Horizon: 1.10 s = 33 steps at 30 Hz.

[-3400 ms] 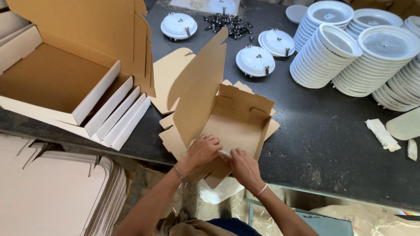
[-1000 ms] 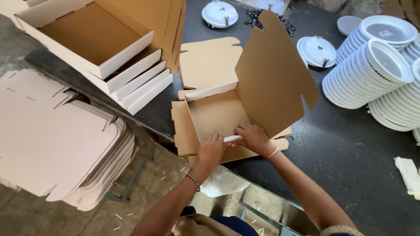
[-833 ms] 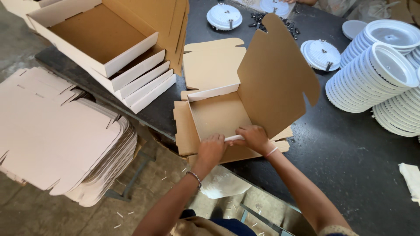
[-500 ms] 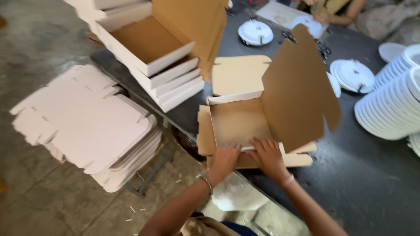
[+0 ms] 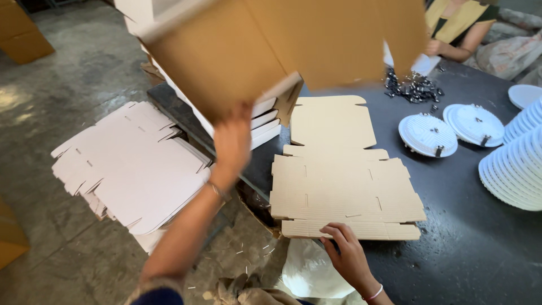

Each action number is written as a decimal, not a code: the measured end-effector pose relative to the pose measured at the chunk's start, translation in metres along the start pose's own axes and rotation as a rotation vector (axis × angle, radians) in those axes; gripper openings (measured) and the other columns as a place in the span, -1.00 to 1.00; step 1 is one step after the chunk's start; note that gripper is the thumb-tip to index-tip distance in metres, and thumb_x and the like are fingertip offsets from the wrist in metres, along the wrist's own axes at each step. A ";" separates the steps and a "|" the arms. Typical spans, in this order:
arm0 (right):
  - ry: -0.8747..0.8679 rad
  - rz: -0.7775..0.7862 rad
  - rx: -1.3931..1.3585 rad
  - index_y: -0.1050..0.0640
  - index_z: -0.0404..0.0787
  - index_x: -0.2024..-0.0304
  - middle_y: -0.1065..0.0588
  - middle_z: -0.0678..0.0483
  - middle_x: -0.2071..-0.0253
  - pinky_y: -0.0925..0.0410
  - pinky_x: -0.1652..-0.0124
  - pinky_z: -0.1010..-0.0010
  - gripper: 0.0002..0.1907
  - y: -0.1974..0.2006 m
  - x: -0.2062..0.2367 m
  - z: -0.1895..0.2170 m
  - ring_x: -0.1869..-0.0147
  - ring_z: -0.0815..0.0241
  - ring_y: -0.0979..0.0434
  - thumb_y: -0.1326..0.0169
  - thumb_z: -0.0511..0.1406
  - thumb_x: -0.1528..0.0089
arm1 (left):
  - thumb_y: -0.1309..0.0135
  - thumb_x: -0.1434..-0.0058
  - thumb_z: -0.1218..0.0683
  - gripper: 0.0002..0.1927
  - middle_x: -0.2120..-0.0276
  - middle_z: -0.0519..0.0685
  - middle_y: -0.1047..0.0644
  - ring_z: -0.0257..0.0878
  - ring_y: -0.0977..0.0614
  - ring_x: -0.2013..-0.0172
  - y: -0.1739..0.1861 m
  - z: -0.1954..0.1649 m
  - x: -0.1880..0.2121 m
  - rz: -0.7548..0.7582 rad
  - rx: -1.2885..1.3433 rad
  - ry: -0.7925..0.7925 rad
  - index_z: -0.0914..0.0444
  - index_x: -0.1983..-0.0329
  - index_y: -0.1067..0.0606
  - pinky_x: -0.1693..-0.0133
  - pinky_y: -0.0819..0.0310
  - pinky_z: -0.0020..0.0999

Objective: The person folds flat cardboard cartons into open boxes at a workbench. They lift each flat blank, fold the side walls and end flaps inward, press the corners to shape the box, and place the finished box onto a stack of completed boxes beside them.

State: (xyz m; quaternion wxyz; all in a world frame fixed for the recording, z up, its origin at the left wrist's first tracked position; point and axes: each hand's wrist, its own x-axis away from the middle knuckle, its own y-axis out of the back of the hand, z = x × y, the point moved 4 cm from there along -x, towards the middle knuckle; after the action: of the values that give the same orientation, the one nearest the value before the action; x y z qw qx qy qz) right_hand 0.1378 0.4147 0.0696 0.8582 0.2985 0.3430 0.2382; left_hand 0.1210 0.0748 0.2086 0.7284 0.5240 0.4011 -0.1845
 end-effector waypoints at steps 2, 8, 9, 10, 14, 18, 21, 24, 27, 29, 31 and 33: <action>-0.068 0.012 -0.039 -0.58 -0.21 0.12 -0.52 -0.01 0.06 -0.46 0.16 0.28 -0.79 -0.002 0.003 -0.001 0.14 0.02 -0.60 -0.20 -0.34 -0.18 | 0.00 -0.24 0.27 -0.64 0.16 0.08 -0.57 -0.01 -0.64 0.41 -0.028 0.031 -0.047 -0.017 0.056 0.022 0.27 -0.11 -0.53 0.42 -0.52 -0.15; -0.145 -0.009 -0.053 -0.58 -0.18 0.15 -0.54 0.05 0.11 -0.47 0.22 0.32 -0.84 0.000 0.009 -0.004 0.23 0.06 -0.63 -0.17 -0.35 -0.21 | -0.03 -0.22 0.31 -0.65 0.19 0.05 -0.61 -0.01 -0.62 0.01 -0.090 0.070 -0.103 0.188 0.101 -0.061 0.07 0.04 -0.62 -0.29 -0.27 0.08; -0.163 -0.031 -0.038 -0.58 -0.18 0.16 -0.55 0.05 0.11 -0.46 0.23 0.32 -0.85 0.002 0.010 -0.008 0.22 0.05 -0.62 -0.17 -0.35 -0.21 | -0.07 -0.21 0.28 -0.69 0.12 0.04 -0.60 0.01 -0.57 -0.06 -0.086 0.067 -0.099 0.022 0.138 -0.095 0.14 0.02 -0.59 -0.33 -0.15 0.15; -0.182 -0.076 -0.019 -0.59 -0.18 0.16 -0.55 0.05 0.12 -0.46 0.23 0.32 -0.86 0.006 0.010 -0.015 0.21 0.04 -0.61 -0.17 -0.35 -0.21 | -0.11 -0.20 0.25 -0.70 0.05 0.03 -0.58 0.03 -0.51 -0.13 -0.078 0.060 -0.089 -0.142 0.182 -0.127 0.20 0.00 -0.55 -0.38 -0.03 0.21; -0.430 -0.215 -0.006 -0.59 -0.18 0.19 -0.56 0.03 0.16 -0.45 0.29 0.32 -0.89 0.030 0.014 -0.064 0.25 0.02 -0.60 -0.15 -0.35 -0.22 | -0.18 -0.44 0.21 -0.69 -0.21 0.09 -0.45 0.12 -0.39 -0.22 -0.056 0.008 -0.016 -0.173 0.359 -0.060 0.27 -0.23 -0.48 -0.32 -0.11 0.15; -0.407 -0.469 0.338 -0.59 -0.23 0.15 -0.54 -0.05 0.15 -0.41 0.11 0.21 -0.89 0.081 0.015 -0.115 0.06 -0.10 -0.56 -0.10 -0.42 -0.27 | -0.17 -0.35 0.15 -0.54 -0.12 0.17 -0.45 0.17 -0.47 -0.14 -0.052 -0.042 0.095 0.087 0.776 0.135 0.32 -0.28 -0.38 -0.18 -0.32 0.01; -0.407 -0.429 0.343 -0.62 -0.21 0.13 -0.56 -0.04 0.10 -0.43 0.05 0.21 -0.88 0.090 0.010 -0.136 0.03 -0.09 -0.58 -0.10 -0.40 -0.30 | -0.16 -0.31 0.11 -0.47 -0.08 0.19 -0.40 0.04 -0.51 -0.02 -0.068 -0.067 0.172 0.312 0.941 0.409 0.33 -0.31 -0.35 -0.01 -0.44 -0.09; -0.189 -0.123 0.352 -0.62 -0.24 0.08 -0.55 -0.03 0.01 -0.44 0.07 0.22 -0.75 0.056 -0.009 -0.120 0.04 -0.05 -0.59 -0.03 -0.26 -0.29 | -0.17 -0.27 0.10 -0.37 -0.11 0.15 -0.36 -0.10 -0.52 0.01 -0.089 -0.082 0.233 0.457 1.115 0.692 0.33 -0.36 -0.27 0.02 -0.48 -0.19; -0.197 0.138 0.418 -0.63 -0.21 0.22 -0.54 -0.03 0.14 -0.43 0.15 0.20 -0.64 0.025 -0.017 -0.092 0.11 -0.03 -0.58 -0.04 -0.06 -0.31 | -0.19 -0.25 0.10 -0.31 -0.10 0.12 -0.41 -0.18 -0.52 0.00 -0.107 -0.098 0.278 0.518 1.322 0.921 0.32 -0.39 -0.20 -0.01 -0.48 -0.25; -0.385 0.328 0.448 -0.65 -0.13 0.33 -0.57 0.02 0.25 -0.43 0.17 0.24 -0.56 0.019 -0.012 -0.082 0.18 0.03 -0.60 -0.01 0.04 -0.32 | -0.18 -0.25 0.12 -0.32 -0.09 0.12 -0.46 -0.21 -0.54 -0.01 -0.118 -0.103 0.293 0.513 1.436 0.971 0.33 -0.39 -0.20 -0.02 -0.48 -0.29; -0.685 0.480 0.440 -0.66 -0.05 0.37 -0.61 0.09 0.31 -0.44 0.16 0.31 -0.48 0.026 0.002 -0.084 0.24 0.11 -0.63 0.05 0.12 -0.37 | -0.15 -0.25 0.15 -0.37 -0.08 0.13 -0.49 -0.23 -0.57 -0.03 -0.127 -0.104 0.295 0.478 1.532 0.926 0.34 -0.37 -0.24 -0.03 -0.49 -0.32; -0.709 0.155 0.558 -0.63 -0.14 0.42 -0.58 0.02 0.36 -0.42 0.21 0.21 -0.50 0.055 0.000 -0.097 0.23 0.01 -0.59 -0.01 0.08 -0.35 | -0.14 -0.24 0.18 -0.38 -0.05 0.10 -0.49 -0.23 -0.57 0.01 -0.137 -0.097 0.291 0.484 1.480 0.893 0.34 -0.36 -0.27 0.00 -0.50 -0.33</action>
State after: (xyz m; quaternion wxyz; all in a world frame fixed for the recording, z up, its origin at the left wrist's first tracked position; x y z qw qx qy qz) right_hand 0.0560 0.4870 0.0499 0.7891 0.6060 0.0558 0.0836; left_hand 0.1660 0.1548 -0.1143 -0.0004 0.9524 0.3043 -0.0163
